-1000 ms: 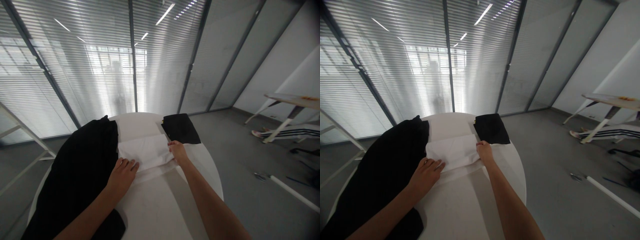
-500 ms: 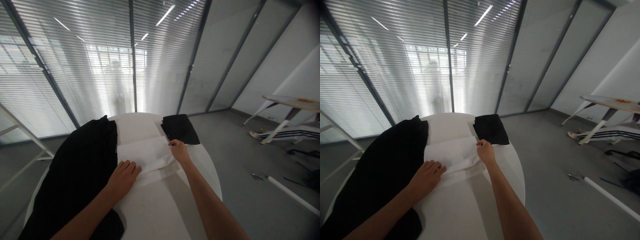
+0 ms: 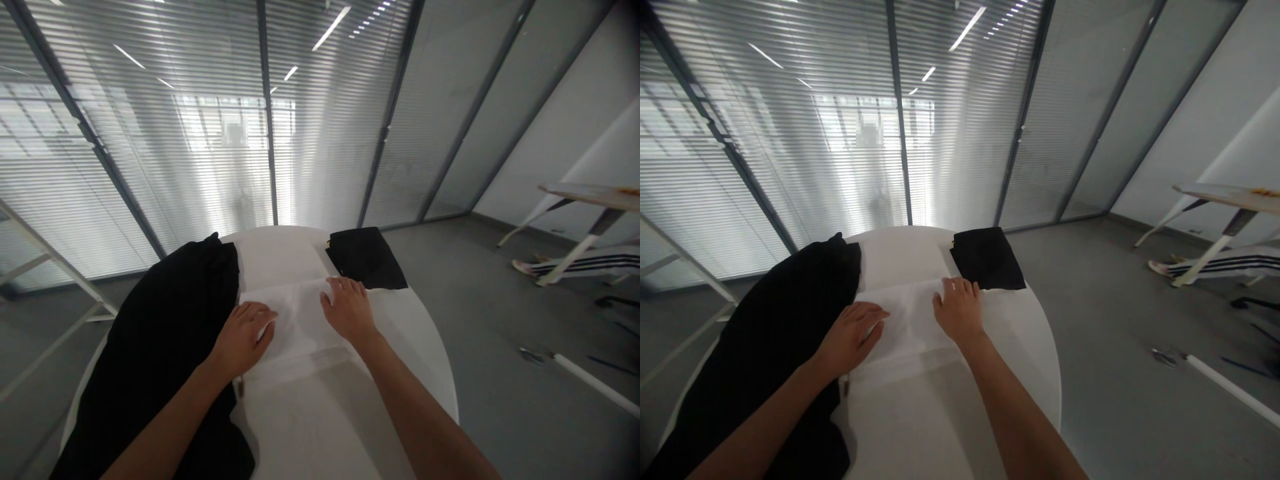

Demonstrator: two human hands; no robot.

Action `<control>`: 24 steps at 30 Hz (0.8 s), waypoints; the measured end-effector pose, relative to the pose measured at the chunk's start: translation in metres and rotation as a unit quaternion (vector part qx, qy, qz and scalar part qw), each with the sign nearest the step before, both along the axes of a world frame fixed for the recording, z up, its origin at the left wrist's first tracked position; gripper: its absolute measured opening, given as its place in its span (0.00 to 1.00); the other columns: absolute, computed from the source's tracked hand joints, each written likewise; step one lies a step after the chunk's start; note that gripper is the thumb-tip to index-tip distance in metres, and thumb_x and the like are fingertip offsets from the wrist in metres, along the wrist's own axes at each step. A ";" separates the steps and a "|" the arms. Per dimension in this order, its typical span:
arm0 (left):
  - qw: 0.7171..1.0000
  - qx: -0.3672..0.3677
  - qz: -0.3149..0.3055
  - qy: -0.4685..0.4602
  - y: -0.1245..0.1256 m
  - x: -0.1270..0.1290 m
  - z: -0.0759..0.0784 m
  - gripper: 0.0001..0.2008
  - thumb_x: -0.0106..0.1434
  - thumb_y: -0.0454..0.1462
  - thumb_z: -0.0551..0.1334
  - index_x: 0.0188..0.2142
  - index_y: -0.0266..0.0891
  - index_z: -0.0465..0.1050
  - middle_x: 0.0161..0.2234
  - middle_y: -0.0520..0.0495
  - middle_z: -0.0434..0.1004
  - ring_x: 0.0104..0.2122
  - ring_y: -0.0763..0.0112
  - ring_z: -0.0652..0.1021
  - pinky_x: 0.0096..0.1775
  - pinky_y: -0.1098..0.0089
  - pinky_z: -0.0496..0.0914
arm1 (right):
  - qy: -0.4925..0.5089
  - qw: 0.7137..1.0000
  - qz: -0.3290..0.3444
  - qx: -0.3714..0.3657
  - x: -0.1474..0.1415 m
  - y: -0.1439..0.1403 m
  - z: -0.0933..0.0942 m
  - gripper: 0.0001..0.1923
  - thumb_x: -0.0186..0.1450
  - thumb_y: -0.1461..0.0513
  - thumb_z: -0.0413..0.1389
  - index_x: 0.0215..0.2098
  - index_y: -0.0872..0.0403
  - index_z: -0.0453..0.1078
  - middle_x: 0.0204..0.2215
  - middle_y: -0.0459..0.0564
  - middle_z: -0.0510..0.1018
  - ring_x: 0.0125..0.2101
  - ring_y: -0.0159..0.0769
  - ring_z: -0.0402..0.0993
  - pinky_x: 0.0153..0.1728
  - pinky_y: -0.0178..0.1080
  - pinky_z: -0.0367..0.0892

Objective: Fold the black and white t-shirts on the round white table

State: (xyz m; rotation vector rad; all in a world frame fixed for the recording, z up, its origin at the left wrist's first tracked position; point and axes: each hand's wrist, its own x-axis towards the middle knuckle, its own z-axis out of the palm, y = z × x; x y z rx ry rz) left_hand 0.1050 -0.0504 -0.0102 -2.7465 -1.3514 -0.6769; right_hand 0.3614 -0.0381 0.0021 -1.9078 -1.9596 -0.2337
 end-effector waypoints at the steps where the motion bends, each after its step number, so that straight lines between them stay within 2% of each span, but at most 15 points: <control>1: 1.000 0.012 0.025 0.003 0.007 0.000 -0.005 0.19 0.70 0.41 0.51 0.55 0.39 0.72 0.53 0.39 0.72 0.54 0.58 0.71 0.56 0.55 0.64 | -0.012 0.999 0.041 0.003 -0.004 0.002 -0.007 0.24 0.69 0.55 0.46 0.60 0.53 0.65 0.59 0.57 0.68 0.60 0.50 0.60 0.61 0.55 0.48; 3: 0.998 0.005 0.066 0.024 0.017 -0.003 -0.015 0.25 0.70 0.44 0.50 0.63 0.40 0.63 0.63 0.37 0.62 0.63 0.54 0.62 0.60 0.53 0.59 | -0.036 0.994 0.103 -0.013 -0.010 0.006 -0.021 0.26 0.71 0.52 0.43 0.65 0.49 0.58 0.66 0.53 0.59 0.65 0.50 0.50 0.63 0.57 0.43; 6: 0.991 -0.046 0.102 0.071 0.019 -0.008 -0.027 0.29 0.70 0.49 0.48 0.68 0.44 0.54 0.68 0.39 0.51 0.66 0.53 0.55 0.62 0.51 0.55 | -0.049 0.988 0.128 -0.074 -0.008 0.009 -0.038 0.29 0.72 0.49 0.39 0.69 0.46 0.52 0.69 0.50 0.51 0.67 0.50 0.45 0.63 0.58 0.44; 11: 0.983 -0.070 0.135 0.107 0.006 -0.010 -0.028 0.30 0.70 0.52 0.44 0.69 0.49 0.50 0.69 0.43 0.47 0.67 0.53 0.54 0.62 0.46 0.52 | -0.047 0.984 0.114 -0.129 -0.001 0.011 -0.041 0.31 0.71 0.47 0.38 0.70 0.43 0.47 0.70 0.47 0.48 0.68 0.50 0.43 0.62 0.61 0.44; 16: 0.980 -0.081 0.145 0.106 0.005 -0.008 -0.025 0.30 0.70 0.53 0.43 0.69 0.50 0.49 0.70 0.45 0.47 0.67 0.55 0.54 0.61 0.47 0.53 | -0.012 0.986 0.060 -0.156 -0.001 0.012 -0.039 0.32 0.71 0.46 0.36 0.70 0.44 0.46 0.70 0.47 0.47 0.68 0.54 0.38 0.61 0.64 0.44; 18: 0.981 -0.083 0.144 0.101 0.007 -0.009 -0.024 0.29 0.71 0.53 0.42 0.68 0.51 0.51 0.69 0.46 0.48 0.66 0.56 0.55 0.61 0.48 0.55 | 0.002 0.987 0.035 -0.158 -0.002 0.011 -0.038 0.34 0.70 0.45 0.37 0.70 0.47 0.47 0.70 0.49 0.47 0.68 0.55 0.40 0.61 0.61 0.47; 20: 0.982 -0.083 0.141 0.090 0.009 -0.011 -0.024 0.28 0.71 0.51 0.41 0.67 0.52 0.53 0.69 0.48 0.50 0.66 0.58 0.57 0.60 0.50 0.57 | 0.014 0.989 -0.001 -0.150 -0.003 0.010 -0.037 0.36 0.69 0.44 0.41 0.70 0.51 0.50 0.69 0.55 0.48 0.66 0.57 0.47 0.60 0.58 0.51; 24: 0.984 -0.079 0.150 0.061 0.011 -0.014 -0.026 0.27 0.72 0.50 0.39 0.66 0.51 0.57 0.68 0.47 0.54 0.65 0.58 0.59 0.60 0.52 0.59 | 0.061 0.985 -0.066 -0.145 0.002 0.011 -0.029 0.35 0.67 0.47 0.48 0.67 0.56 0.55 0.64 0.62 0.59 0.60 0.57 0.60 0.57 0.55 0.57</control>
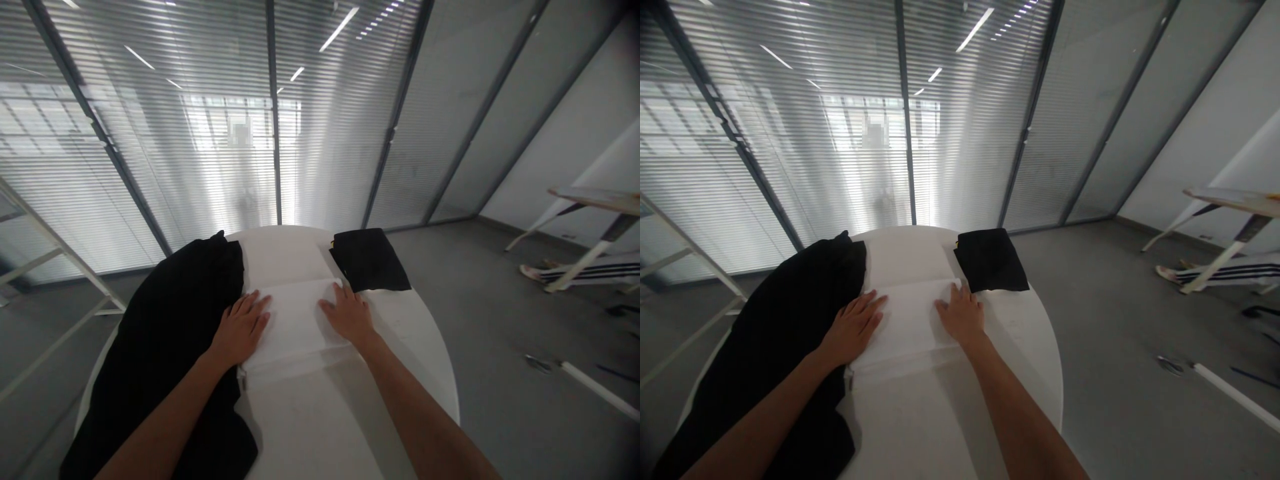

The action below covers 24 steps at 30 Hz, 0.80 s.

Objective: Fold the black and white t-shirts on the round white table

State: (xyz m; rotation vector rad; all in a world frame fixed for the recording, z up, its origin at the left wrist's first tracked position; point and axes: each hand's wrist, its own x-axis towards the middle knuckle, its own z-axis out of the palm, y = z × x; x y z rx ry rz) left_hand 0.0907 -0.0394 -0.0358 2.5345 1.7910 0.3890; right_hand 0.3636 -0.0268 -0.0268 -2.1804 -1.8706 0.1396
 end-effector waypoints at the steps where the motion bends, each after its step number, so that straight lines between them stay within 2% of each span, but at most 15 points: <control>1: 1.000 0.002 0.008 -0.004 0.001 -0.001 -0.001 0.27 0.72 0.50 0.40 0.66 0.50 0.57 0.67 0.45 0.55 0.65 0.58 0.59 0.60 0.52 0.59 | 0.020 1.000 -0.004 -0.002 0.003 0.002 0.002 0.34 0.66 0.49 0.49 0.66 0.57 0.56 0.63 0.62 0.63 0.59 0.56 0.62 0.57 0.53 0.57; 5: 1.000 0.006 0.020 -0.013 0.003 -0.002 -0.007 0.28 0.71 0.51 0.42 0.66 0.46 0.56 0.67 0.40 0.54 0.64 0.54 0.61 0.60 0.51 0.59 | 0.155 0.988 -0.004 -0.003 0.021 0.015 0.010 0.30 0.64 0.58 0.51 0.62 0.61 0.60 0.55 0.62 0.73 0.55 0.48 0.69 0.55 0.44 0.61; 9: 1.000 0.005 0.014 -0.016 0.004 -0.004 -0.009 0.28 0.71 0.51 0.43 0.66 0.47 0.56 0.67 0.41 0.54 0.63 0.55 0.62 0.59 0.51 0.59 | 0.285 0.956 -0.064 -0.007 0.036 0.024 0.012 0.25 0.61 0.58 0.55 0.55 0.60 0.68 0.49 0.60 0.77 0.48 0.44 0.75 0.49 0.41 0.66; 11: 1.000 0.003 0.011 -0.012 0.004 -0.004 -0.007 0.28 0.71 0.51 0.42 0.67 0.47 0.55 0.67 0.41 0.54 0.63 0.55 0.62 0.59 0.52 0.59 | 0.351 0.933 -0.077 -0.021 0.041 0.023 0.012 0.22 0.61 0.57 0.55 0.50 0.59 0.71 0.47 0.59 0.79 0.46 0.44 0.76 0.45 0.41 0.69; 15: 1.000 -0.005 0.005 -0.004 0.003 -0.005 -0.005 0.28 0.71 0.50 0.42 0.67 0.47 0.55 0.67 0.41 0.54 0.63 0.54 0.61 0.59 0.52 0.59 | 0.494 0.860 -0.053 -0.111 0.043 0.015 0.016 0.17 0.61 0.52 0.55 0.39 0.55 0.75 0.41 0.57 0.82 0.38 0.45 0.80 0.34 0.40 0.72; 17: 1.000 -0.009 0.004 -0.003 0.003 -0.005 -0.004 0.28 0.71 0.50 0.42 0.67 0.46 0.55 0.67 0.41 0.54 0.63 0.54 0.61 0.60 0.52 0.58 | 0.511 0.847 -0.048 -0.139 0.042 0.012 0.018 0.17 0.61 0.50 0.55 0.36 0.55 0.76 0.40 0.58 0.82 0.37 0.45 0.80 0.33 0.41 0.73; 20: 1.000 -0.007 0.003 -0.005 0.003 -0.007 -0.004 0.28 0.71 0.50 0.43 0.67 0.47 0.55 0.67 0.41 0.54 0.63 0.54 0.62 0.59 0.52 0.59 | 0.477 0.871 -0.004 -0.120 0.041 0.011 0.018 0.19 0.63 0.52 0.53 0.44 0.56 0.75 0.43 0.57 0.81 0.40 0.45 0.79 0.37 0.42 0.74; 24: 1.000 -0.005 -0.001 -0.005 0.003 -0.009 -0.003 0.27 0.71 0.50 0.44 0.66 0.47 0.57 0.66 0.43 0.57 0.62 0.55 0.63 0.59 0.53 0.60 | 0.355 0.933 0.068 0.001 0.038 0.012 0.017 0.20 0.64 0.56 0.52 0.52 0.54 0.71 0.49 0.55 0.79 0.48 0.45 0.76 0.50 0.45 0.69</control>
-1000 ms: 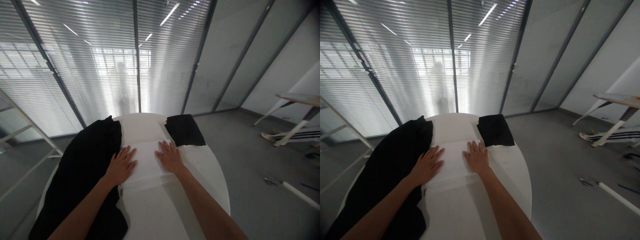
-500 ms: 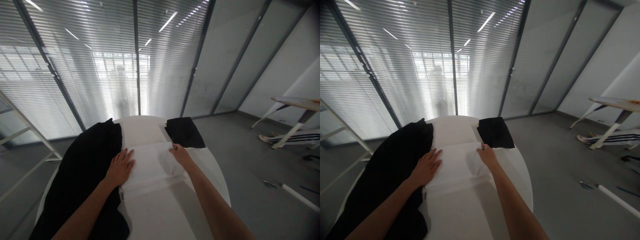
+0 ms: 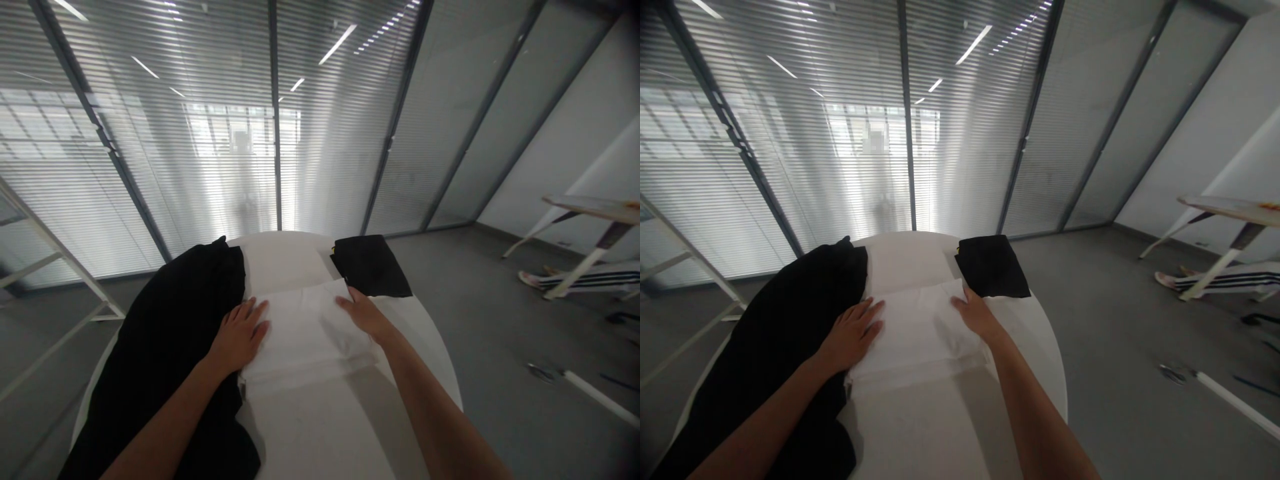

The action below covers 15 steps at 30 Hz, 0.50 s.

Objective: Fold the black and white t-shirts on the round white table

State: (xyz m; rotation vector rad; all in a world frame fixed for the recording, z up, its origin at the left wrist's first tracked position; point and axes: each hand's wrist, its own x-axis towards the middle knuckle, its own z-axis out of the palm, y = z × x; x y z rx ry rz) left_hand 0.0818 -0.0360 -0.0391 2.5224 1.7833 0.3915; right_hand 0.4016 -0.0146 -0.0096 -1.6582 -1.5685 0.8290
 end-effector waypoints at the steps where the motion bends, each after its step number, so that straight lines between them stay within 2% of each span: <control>1: 1.000 0.002 -0.001 0.000 0.000 0.000 0.000 0.27 0.71 0.50 0.44 0.66 0.47 0.57 0.66 0.43 0.57 0.62 0.55 0.63 0.59 0.53 0.60 | -0.024 0.999 0.004 0.021 0.000 0.000 0.000 0.21 0.65 0.56 0.51 0.53 0.54 0.71 0.50 0.54 0.78 0.49 0.45 0.75 0.52 0.46 0.67; 6: 0.999 0.039 0.001 0.007 0.000 -0.001 0.007 0.25 0.70 0.48 0.46 0.63 0.47 0.63 0.63 0.44 0.64 0.60 0.55 0.65 0.57 0.53 0.62 | -0.029 0.998 0.023 0.041 -0.001 -0.003 0.000 0.22 0.67 0.55 0.47 0.56 0.54 0.67 0.54 0.54 0.75 0.53 0.43 0.72 0.54 0.45 0.66; 10: 0.994 0.100 0.041 0.024 0.000 -0.004 0.015 0.20 0.68 0.40 0.50 0.55 0.44 0.72 0.57 0.42 0.71 0.58 0.54 0.66 0.60 0.51 0.58 | 0.056 0.998 0.019 0.025 -0.005 -0.005 0.011 0.20 0.66 0.56 0.49 0.54 0.52 0.69 0.51 0.52 0.77 0.48 0.44 0.76 0.48 0.45 0.70; 13: 0.986 0.129 0.103 0.029 0.000 -0.006 0.017 0.20 0.66 0.38 0.51 0.54 0.42 0.72 0.57 0.40 0.69 0.59 0.52 0.65 0.61 0.45 0.52 | 0.129 0.991 0.034 0.006 -0.009 0.004 0.038 0.18 0.65 0.57 0.52 0.52 0.53 0.71 0.44 0.51 0.81 0.40 0.44 0.79 0.40 0.43 0.73; 15: 0.983 0.115 0.142 0.030 0.001 -0.008 0.016 0.21 0.65 0.39 0.52 0.55 0.42 0.71 0.58 0.38 0.68 0.60 0.49 0.64 0.60 0.41 0.51 | 0.144 0.988 0.047 0.019 -0.008 0.018 0.068 0.17 0.64 0.58 0.55 0.50 0.53 0.72 0.40 0.50 0.82 0.36 0.42 0.79 0.38 0.42 0.74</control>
